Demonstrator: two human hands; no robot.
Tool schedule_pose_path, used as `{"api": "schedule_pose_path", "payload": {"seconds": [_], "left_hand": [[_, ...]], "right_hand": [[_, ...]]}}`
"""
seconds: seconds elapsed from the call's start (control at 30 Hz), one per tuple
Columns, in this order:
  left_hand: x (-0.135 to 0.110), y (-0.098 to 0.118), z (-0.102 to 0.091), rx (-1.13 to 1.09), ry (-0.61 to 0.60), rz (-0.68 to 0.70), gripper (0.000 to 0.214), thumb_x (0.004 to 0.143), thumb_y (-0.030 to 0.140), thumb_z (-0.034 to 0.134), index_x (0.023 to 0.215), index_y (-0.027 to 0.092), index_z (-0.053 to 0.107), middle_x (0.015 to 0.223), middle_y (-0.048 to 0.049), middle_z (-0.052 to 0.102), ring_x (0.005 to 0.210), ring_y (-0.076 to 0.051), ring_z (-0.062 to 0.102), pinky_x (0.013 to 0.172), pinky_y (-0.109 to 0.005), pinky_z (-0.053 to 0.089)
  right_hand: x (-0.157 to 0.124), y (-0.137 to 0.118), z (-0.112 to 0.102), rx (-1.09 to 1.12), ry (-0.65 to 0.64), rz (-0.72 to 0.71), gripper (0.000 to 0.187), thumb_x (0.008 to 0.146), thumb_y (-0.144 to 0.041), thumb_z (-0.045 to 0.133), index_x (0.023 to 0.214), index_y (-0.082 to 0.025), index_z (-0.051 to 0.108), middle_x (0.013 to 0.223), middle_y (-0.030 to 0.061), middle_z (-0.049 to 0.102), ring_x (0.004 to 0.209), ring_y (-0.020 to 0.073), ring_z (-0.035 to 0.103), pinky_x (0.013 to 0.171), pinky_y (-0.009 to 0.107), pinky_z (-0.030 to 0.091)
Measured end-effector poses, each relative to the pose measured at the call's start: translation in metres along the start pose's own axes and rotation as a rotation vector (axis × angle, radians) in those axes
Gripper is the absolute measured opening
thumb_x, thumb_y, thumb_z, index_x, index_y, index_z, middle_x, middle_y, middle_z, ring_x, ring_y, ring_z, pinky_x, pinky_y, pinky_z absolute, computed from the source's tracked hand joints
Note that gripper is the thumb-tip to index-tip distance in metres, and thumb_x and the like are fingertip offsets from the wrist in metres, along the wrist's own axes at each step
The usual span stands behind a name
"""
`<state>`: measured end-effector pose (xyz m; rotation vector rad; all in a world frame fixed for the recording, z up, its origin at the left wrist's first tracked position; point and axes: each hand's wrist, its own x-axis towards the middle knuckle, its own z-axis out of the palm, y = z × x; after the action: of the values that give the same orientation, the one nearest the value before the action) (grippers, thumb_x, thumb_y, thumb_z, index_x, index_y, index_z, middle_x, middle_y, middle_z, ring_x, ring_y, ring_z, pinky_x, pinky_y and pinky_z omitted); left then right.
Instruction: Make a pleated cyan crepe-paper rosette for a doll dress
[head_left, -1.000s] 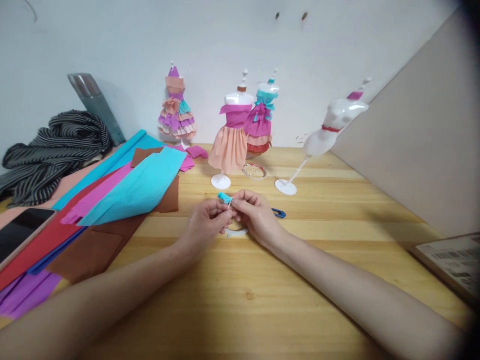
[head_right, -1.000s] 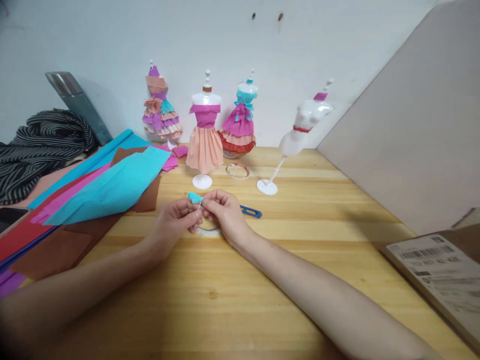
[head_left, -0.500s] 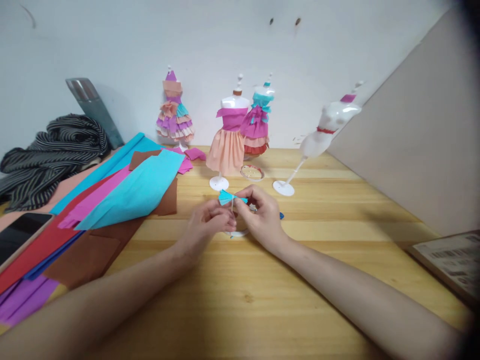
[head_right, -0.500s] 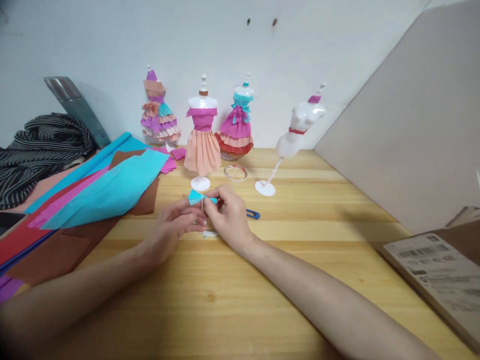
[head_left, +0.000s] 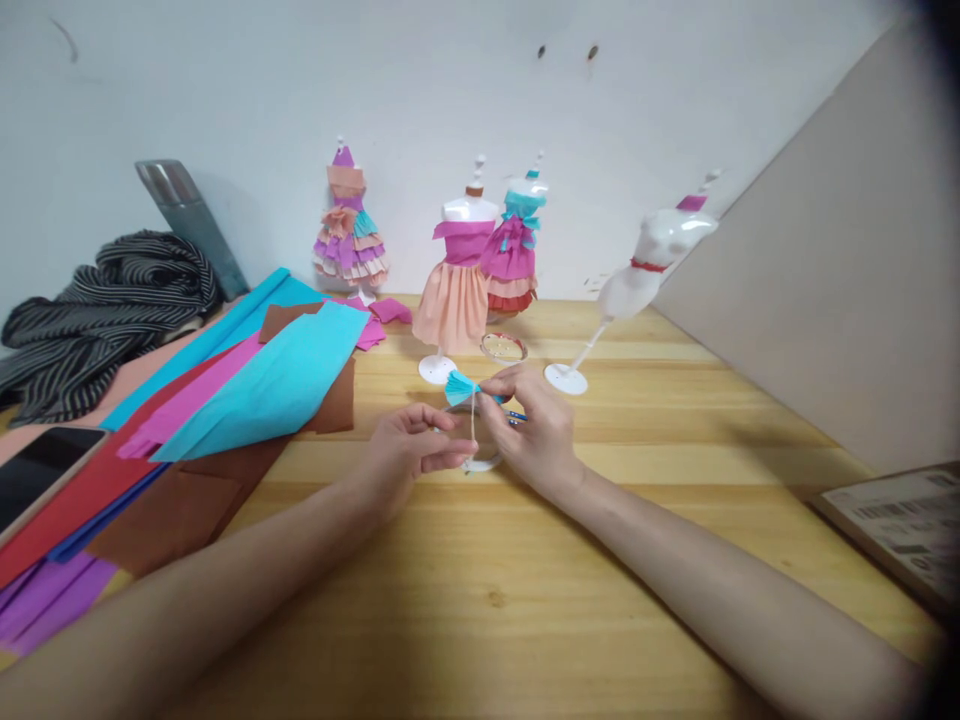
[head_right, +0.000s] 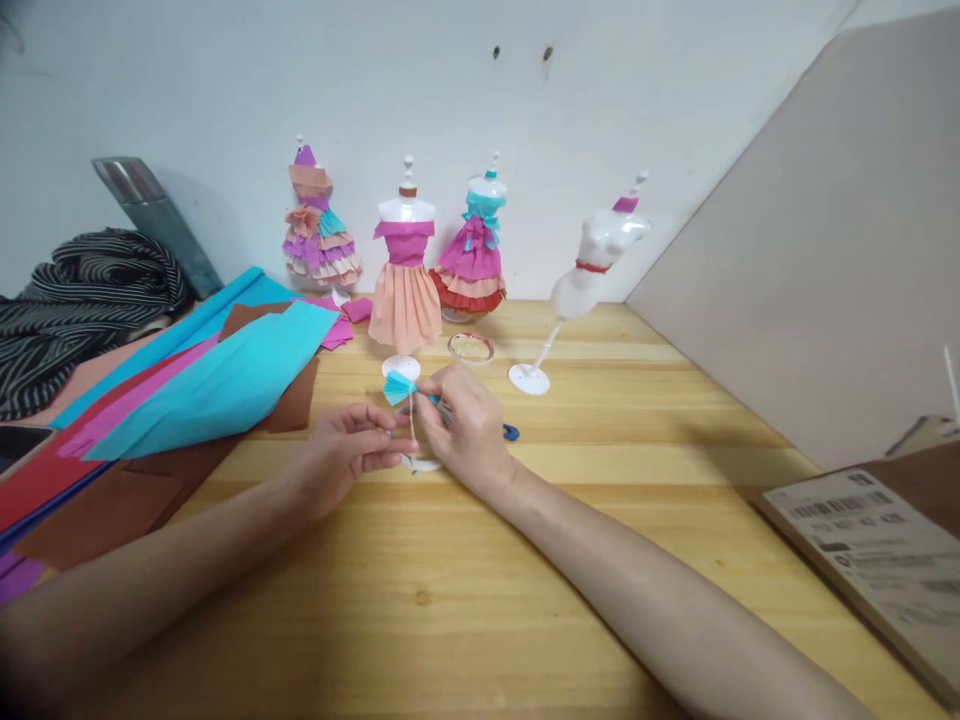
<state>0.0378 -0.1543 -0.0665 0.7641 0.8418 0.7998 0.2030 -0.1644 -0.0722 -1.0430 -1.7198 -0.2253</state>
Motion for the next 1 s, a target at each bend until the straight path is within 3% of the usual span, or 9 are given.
{"api": "schedule_pose_path", "payload": {"seconds": [0.13,0.4,0.77,1.0], "left_hand": [[0.002,0.0,-0.001,-0.023,0.063,-0.041,0.014,0.065,0.002,0.071,0.065,0.009,0.06,0.081,-0.0083,0.072,0.075,-0.016,0.072,0.064,-0.019,0.055],[0.009,0.0,-0.004,-0.127,0.145,0.003,0.019,0.07,-0.008,0.059,0.061,0.008,0.063,0.077,-0.0087,0.072,0.074,-0.013,0.071,0.068,-0.018,0.056],[0.007,0.0,-0.003,-0.176,0.146,-0.015,0.02,0.07,-0.009,0.058,0.062,0.009,0.063,0.079,-0.0071,0.071,0.071,-0.011,0.069,0.06,-0.017,0.055],[0.01,0.001,-0.01,-0.224,0.106,-0.058,0.008,0.078,0.004,0.064,0.08,0.011,0.063,0.083,-0.0086,0.074,0.073,-0.015,0.072,0.054,-0.015,0.054]], "right_hand": [[0.001,0.012,-0.003,-0.082,0.034,-0.087,0.014,0.082,-0.01,0.055,0.08,-0.023,0.056,0.072,0.003,0.061,0.071,0.0192,0.059,0.067,0.036,0.048],[0.002,0.014,-0.002,-0.087,0.08,-0.262,0.019,0.08,-0.004,0.059,0.086,-0.022,0.054,0.073,0.0027,0.061,0.067,0.0176,0.058,0.06,0.032,0.047],[0.001,0.009,-0.002,-0.017,0.109,-0.266,0.02,0.081,-0.005,0.059,0.089,-0.023,0.054,0.076,0.0021,0.059,0.068,0.017,0.058,0.058,0.032,0.049],[0.003,0.003,-0.004,0.035,0.164,-0.247,0.023,0.082,-0.004,0.056,0.094,-0.024,0.052,0.078,0.0016,0.058,0.07,0.0172,0.06,0.06,0.034,0.051]]}}
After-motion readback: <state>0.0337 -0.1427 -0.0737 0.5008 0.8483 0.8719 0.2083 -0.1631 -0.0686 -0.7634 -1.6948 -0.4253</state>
